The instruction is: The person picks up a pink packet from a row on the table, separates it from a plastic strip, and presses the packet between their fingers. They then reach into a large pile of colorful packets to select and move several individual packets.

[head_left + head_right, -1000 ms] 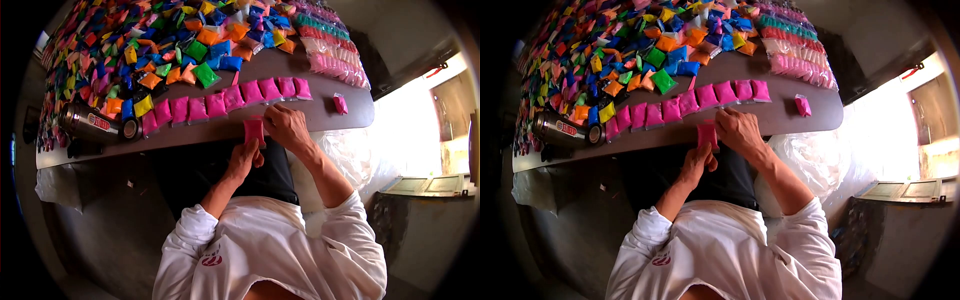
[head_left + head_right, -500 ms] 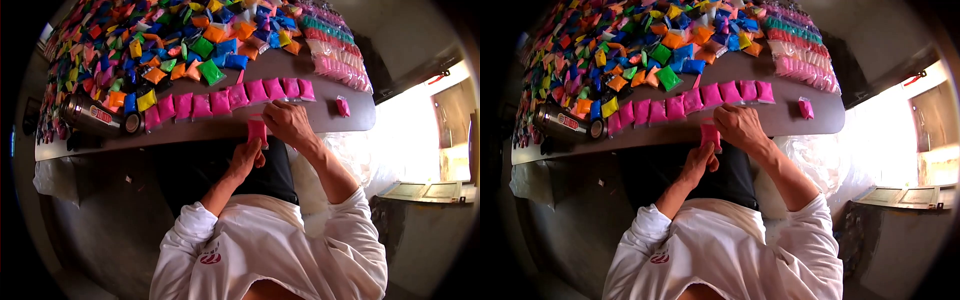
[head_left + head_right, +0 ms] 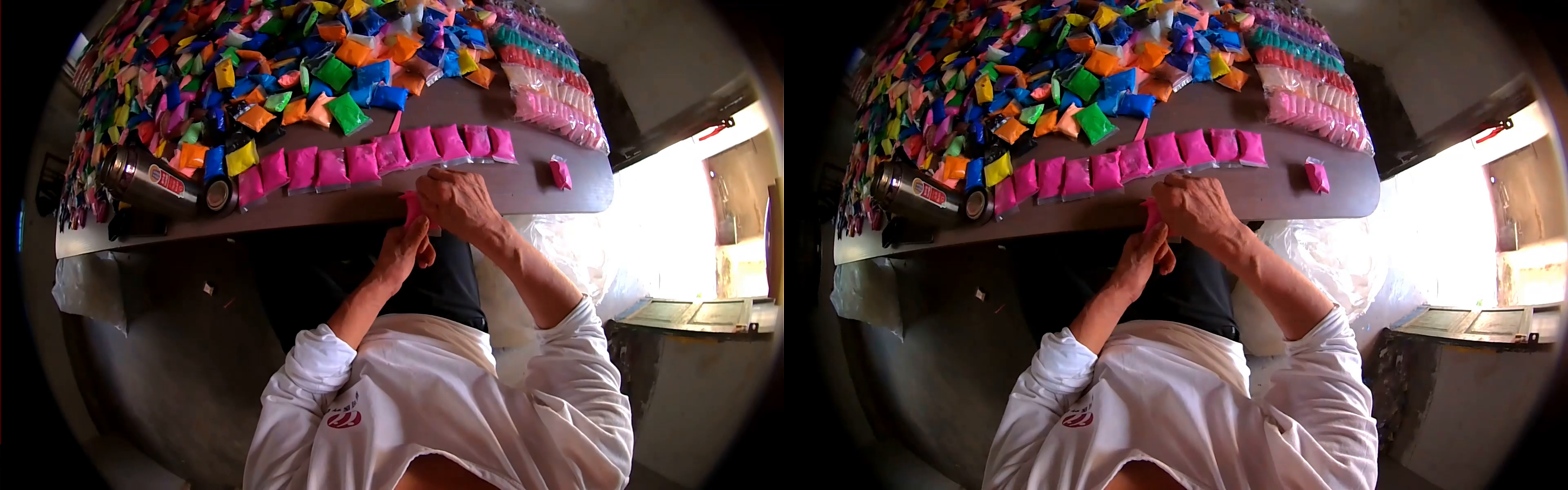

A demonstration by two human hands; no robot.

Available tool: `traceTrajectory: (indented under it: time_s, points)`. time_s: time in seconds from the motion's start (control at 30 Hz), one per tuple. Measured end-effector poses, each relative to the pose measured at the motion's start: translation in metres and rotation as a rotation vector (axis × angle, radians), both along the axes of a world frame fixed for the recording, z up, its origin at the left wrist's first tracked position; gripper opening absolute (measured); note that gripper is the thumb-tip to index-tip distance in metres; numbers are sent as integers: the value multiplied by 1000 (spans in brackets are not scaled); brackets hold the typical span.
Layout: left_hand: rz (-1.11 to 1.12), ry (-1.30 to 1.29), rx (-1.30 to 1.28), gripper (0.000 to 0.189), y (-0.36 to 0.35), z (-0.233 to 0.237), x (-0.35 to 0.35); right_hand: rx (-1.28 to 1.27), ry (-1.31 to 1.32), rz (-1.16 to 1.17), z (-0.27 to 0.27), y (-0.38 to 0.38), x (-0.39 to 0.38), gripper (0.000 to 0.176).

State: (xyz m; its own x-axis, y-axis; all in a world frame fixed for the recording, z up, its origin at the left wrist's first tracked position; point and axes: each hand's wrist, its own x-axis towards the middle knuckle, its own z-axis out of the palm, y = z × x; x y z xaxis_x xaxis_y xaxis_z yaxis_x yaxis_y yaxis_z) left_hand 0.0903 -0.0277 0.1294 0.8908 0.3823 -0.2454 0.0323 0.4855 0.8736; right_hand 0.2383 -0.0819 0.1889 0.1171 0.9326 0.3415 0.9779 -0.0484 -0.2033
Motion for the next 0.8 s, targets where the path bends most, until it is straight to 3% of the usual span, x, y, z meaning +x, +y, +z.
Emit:
traceTrajectory:
  time_s: [0.3, 0.4, 0.6, 0.8]
  points:
    - [-10, 19, 16, 57, 1, -10, -8, -36, -58, -79, 2, -7, 16, 5]
    - [-24, 27, 22, 58, 0, -14, -10, 54, 94, -87, 11, -16, 6, 8]
    - [-45, 50, 70, 58, 0, -2, -11, 10, -20, 70, 11, -12, -13, 10]
    - [-19, 32, 46, 59, 0, 5, -7, -43, -82, 21, 1, 1, 4, 8]
